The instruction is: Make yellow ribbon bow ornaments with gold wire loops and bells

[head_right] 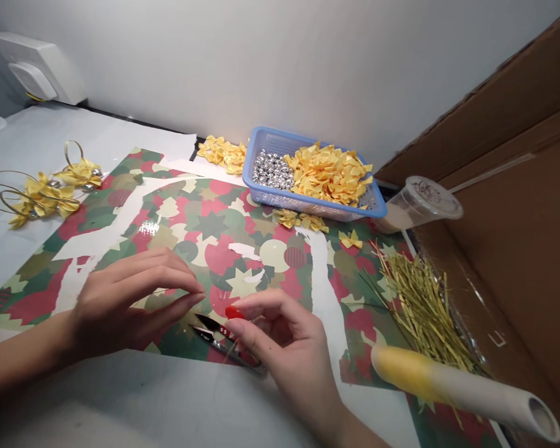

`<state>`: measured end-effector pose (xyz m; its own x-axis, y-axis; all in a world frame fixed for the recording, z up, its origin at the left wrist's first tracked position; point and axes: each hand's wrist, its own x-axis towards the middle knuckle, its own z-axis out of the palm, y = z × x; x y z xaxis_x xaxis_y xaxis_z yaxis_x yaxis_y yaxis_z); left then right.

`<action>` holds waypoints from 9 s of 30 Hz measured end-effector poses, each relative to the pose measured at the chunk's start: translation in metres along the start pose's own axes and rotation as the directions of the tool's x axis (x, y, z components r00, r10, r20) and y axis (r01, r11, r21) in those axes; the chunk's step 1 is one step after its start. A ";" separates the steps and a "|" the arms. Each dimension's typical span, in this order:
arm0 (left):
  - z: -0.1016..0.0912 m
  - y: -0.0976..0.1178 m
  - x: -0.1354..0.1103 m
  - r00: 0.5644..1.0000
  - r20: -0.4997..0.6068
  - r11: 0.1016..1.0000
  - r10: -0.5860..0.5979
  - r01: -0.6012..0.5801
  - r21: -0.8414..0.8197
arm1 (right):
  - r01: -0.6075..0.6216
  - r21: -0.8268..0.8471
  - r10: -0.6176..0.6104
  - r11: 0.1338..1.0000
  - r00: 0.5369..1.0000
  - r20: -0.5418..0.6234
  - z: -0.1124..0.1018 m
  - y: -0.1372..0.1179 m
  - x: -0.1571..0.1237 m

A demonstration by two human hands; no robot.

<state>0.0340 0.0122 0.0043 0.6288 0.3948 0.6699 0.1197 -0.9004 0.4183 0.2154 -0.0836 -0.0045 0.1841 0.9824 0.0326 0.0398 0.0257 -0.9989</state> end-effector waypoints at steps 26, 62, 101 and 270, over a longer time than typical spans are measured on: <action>-0.004 0.010 0.006 0.937 0.077 0.921 -0.340 0.348 -0.172 | -0.206 0.170 0.195 0.964 0.978 0.078 0.001 0.005 -0.003; -0.004 0.016 0.005 0.746 0.411 0.539 -0.524 0.664 -0.518 | 0.022 -0.008 -0.022 1.000 0.999 -0.027 0.003 0.006 -0.007; 0.001 0.020 0.006 0.669 0.399 0.491 -0.627 0.737 -0.464 | 0.097 -0.741 -0.103 0.664 0.994 0.038 -0.032 0.030 0.036; 0.002 0.017 -0.005 0.882 0.242 0.789 -0.404 0.470 -0.396 | 0.074 -0.143 -0.071 0.987 0.997 0.029 0.005 -0.002 -0.004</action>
<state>0.0346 -0.0051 0.0069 0.6926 0.6674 0.2735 0.0857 -0.4527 0.8875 0.2094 -0.0868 -0.0030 0.1520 0.9831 0.1020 0.1930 0.0717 -0.9786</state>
